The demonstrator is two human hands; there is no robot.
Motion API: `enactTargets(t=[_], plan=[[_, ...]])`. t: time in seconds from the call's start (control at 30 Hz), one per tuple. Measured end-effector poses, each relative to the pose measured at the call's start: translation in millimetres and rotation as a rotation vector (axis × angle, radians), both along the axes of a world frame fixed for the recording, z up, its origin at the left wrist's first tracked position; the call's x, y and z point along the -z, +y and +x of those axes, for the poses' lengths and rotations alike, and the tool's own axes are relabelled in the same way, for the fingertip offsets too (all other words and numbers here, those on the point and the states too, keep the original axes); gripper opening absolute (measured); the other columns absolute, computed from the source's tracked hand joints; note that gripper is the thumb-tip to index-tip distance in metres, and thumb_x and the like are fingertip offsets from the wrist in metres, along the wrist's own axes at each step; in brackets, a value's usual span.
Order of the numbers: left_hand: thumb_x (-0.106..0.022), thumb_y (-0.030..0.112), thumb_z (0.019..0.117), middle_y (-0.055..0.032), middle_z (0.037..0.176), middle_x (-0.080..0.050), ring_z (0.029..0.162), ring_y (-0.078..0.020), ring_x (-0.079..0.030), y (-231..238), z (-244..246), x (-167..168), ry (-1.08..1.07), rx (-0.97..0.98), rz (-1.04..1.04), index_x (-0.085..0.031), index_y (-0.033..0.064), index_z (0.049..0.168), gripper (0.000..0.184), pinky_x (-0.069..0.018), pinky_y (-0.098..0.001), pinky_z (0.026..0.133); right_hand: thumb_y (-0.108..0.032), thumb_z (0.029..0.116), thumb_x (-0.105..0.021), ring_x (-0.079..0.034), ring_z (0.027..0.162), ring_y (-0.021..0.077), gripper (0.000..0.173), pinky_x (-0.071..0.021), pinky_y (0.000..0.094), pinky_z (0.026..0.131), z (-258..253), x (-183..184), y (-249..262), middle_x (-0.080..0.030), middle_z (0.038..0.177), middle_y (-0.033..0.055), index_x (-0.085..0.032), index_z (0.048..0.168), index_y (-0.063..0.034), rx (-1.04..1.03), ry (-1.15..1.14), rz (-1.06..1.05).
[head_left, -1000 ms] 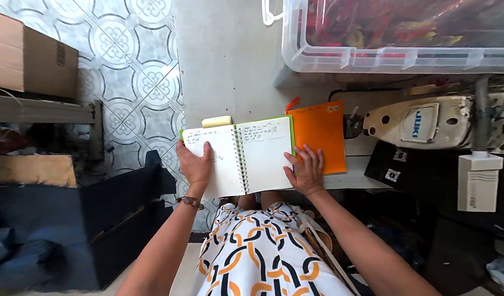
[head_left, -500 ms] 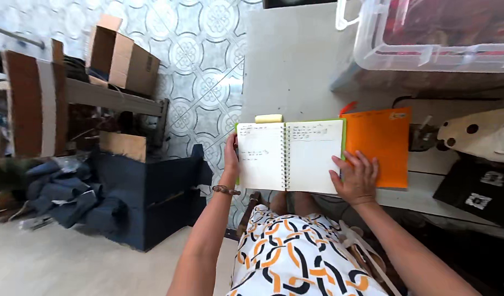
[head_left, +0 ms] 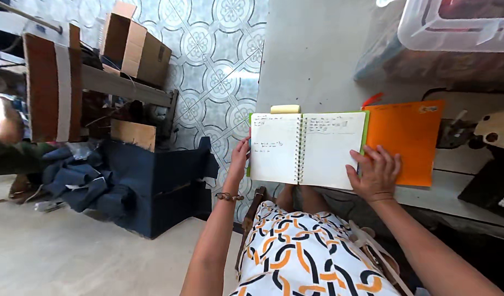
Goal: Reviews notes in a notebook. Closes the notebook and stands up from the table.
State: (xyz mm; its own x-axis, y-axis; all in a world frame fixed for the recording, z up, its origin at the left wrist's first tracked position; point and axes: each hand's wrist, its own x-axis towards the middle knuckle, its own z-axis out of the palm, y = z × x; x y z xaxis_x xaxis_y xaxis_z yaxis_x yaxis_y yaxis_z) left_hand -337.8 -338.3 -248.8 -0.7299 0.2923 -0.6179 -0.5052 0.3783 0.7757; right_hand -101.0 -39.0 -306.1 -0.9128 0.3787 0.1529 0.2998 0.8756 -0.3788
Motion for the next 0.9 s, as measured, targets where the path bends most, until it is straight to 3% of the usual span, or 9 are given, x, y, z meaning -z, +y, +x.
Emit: enactTargets(t=[0.1, 0.27, 0.4, 0.53, 0.63, 0.8, 0.9], plan=[[-0.032, 0.035, 0.1129, -0.0144, 0.142, -0.058, 0.121, -0.0228, -0.061, 2.6, 1.8, 2.1, -0.014, -0.039, 0.006, -0.047, 0.0123, 0.15, 0.046, -0.05, -0.0412, 0.101, -0.043, 0.1036, -0.044, -0.04, 0.141, 0.0518, 0.047, -0.0152, 0.0731, 0.115, -0.2, 0.1, -0.2, -0.056, 0.143, 0.0242, -0.063, 0.137, -0.015, 0.002, 0.004, 0.003], [-0.031, 0.027, 0.1125, -0.015, 0.14, -0.059, 0.12, -0.0197, -0.062, 5.3, -2.3, 12.5, 0.026, -0.076, 0.072, -0.047, 0.0048, 0.149, 0.045, -0.0503, -0.0395, 0.102, -0.043, 0.1027, -0.046, -0.041, 0.14, 0.0515, 0.047, -0.0173, 0.0722, 0.115, -0.1, -1.0, 0.2, -0.056, 0.141, 0.0239, -0.062, 0.136, -0.0143, 0.002, 0.012, -0.003], [-0.032, 0.034, 0.1123, -0.0131, 0.14, -0.059, 0.12, -0.021, -0.062, 6.8, 6.6, 12.4, 0.023, -0.125, 0.066, -0.047, 0.0124, 0.151, 0.047, -0.0506, -0.041, 0.101, -0.043, 0.1027, -0.046, -0.042, 0.14, 0.0494, 0.047, -0.0172, 0.0712, 0.115, 0.0, 0.8, 0.6, -0.056, 0.141, 0.0228, -0.062, 0.136, -0.015, 0.003, 0.018, 0.012], [-0.035, 0.029, 0.1123, -0.0123, 0.123, -0.066, 0.1, -0.0147, -0.067, 14.9, 11.8, 27.8, 0.145, -0.175, 0.008, -0.052, 0.0062, 0.143, 0.042, -0.0568, -0.0375, 0.089, -0.044, 0.1022, -0.046, -0.04, 0.141, 0.0491, 0.047, -0.0162, 0.0713, 0.116, 1.0, 2.9, 0.9, -0.056, 0.143, 0.022, -0.062, 0.137, -0.0164, 0.006, 0.0, 0.003], [-0.037, 0.03, 0.1121, -0.012, 0.119, -0.067, 0.094, -0.014, -0.068, 17.9, 14.6, 30.2, 0.236, -0.136, -0.064, -0.054, 0.0065, 0.141, 0.041, -0.0581, -0.0367, 0.083, -0.044, 0.1022, -0.045, -0.04, 0.141, 0.0491, 0.047, -0.016, 0.0713, 0.116, 0.3, 1.9, 1.2, -0.056, 0.143, 0.0217, -0.061, 0.137, -0.0168, 0.008, -0.007, -0.001], [-0.034, 0.03, 0.1123, -0.0135, 0.122, -0.066, 0.101, -0.0161, -0.067, 19.6, 14.7, 31.6, 0.249, -0.15, -0.09, -0.055, 0.0068, 0.141, 0.042, -0.0563, -0.0388, 0.088, -0.044, 0.1023, -0.045, -0.041, 0.141, 0.0475, 0.047, -0.0162, 0.0699, 0.116, 0.3, 3.8, 2.1, -0.056, 0.143, 0.0206, -0.061, 0.137, -0.0168, 0.004, 0.007, 0.017], [-0.032, 0.025, 0.1111, -0.0158, 0.123, -0.065, 0.108, -0.0177, -0.065, 21.9, 11.1, 40.0, 0.271, -0.217, -0.047, -0.058, 0.0, 0.136, 0.044, -0.0535, -0.0389, 0.095, -0.044, 0.1021, -0.045, -0.041, 0.142, 0.0472, 0.048, -0.0159, 0.0692, 0.117, 0.8, 4.9, 2.6, -0.056, 0.143, 0.0199, -0.061, 0.137, -0.0161, 0.001, 0.009, 0.024]])
